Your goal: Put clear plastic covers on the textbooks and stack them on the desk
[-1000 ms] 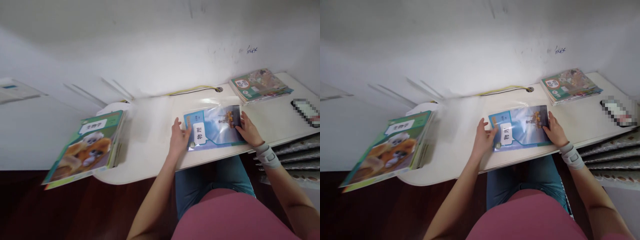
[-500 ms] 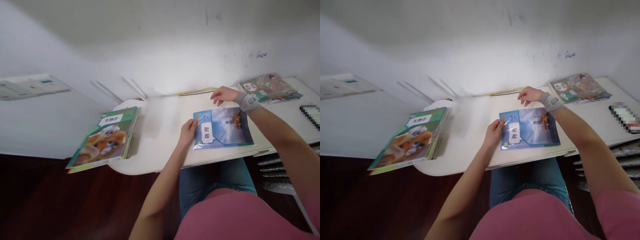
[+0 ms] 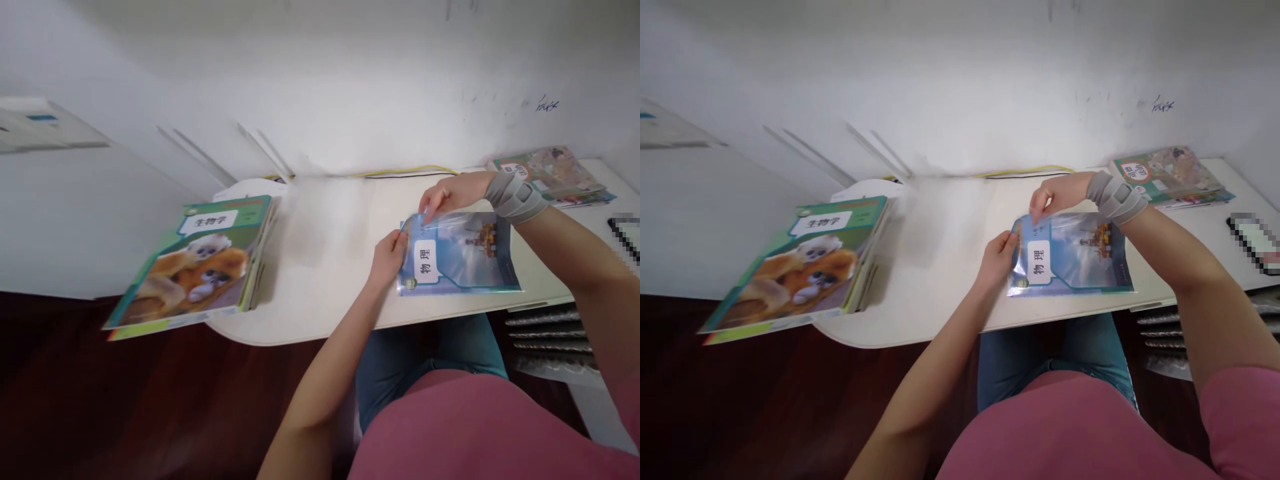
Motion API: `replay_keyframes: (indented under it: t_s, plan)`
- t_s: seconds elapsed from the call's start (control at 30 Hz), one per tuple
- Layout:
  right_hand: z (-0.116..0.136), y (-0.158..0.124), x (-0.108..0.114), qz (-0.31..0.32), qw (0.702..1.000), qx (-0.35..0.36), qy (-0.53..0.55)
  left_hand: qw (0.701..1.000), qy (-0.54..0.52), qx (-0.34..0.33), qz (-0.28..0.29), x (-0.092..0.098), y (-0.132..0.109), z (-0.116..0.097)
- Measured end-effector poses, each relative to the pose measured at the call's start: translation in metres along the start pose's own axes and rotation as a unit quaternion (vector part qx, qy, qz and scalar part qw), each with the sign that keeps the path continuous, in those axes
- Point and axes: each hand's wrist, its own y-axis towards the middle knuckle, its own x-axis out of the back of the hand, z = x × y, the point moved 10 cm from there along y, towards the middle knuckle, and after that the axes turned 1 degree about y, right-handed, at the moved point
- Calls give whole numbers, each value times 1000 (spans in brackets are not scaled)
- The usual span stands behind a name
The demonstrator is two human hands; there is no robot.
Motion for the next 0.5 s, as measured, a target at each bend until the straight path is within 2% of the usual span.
replay_keyframes:
  t_s: [0.13,0.2,0.3,0.5]
  plan:
    - [8,9,3,-62,990,-28,-127,1000,2,-4,4,2,-2,-5]
    - [15,8,4,-88,986,-35,-141,1000,-9,0,6,2,-3,-6]
    - [21,7,0,-84,991,-32,-94,999,-41,-3,17,-2,-4,-8]
    - [6,5,-3,-113,987,-107,31,993,-101,-62,4,-2,-6,-21]
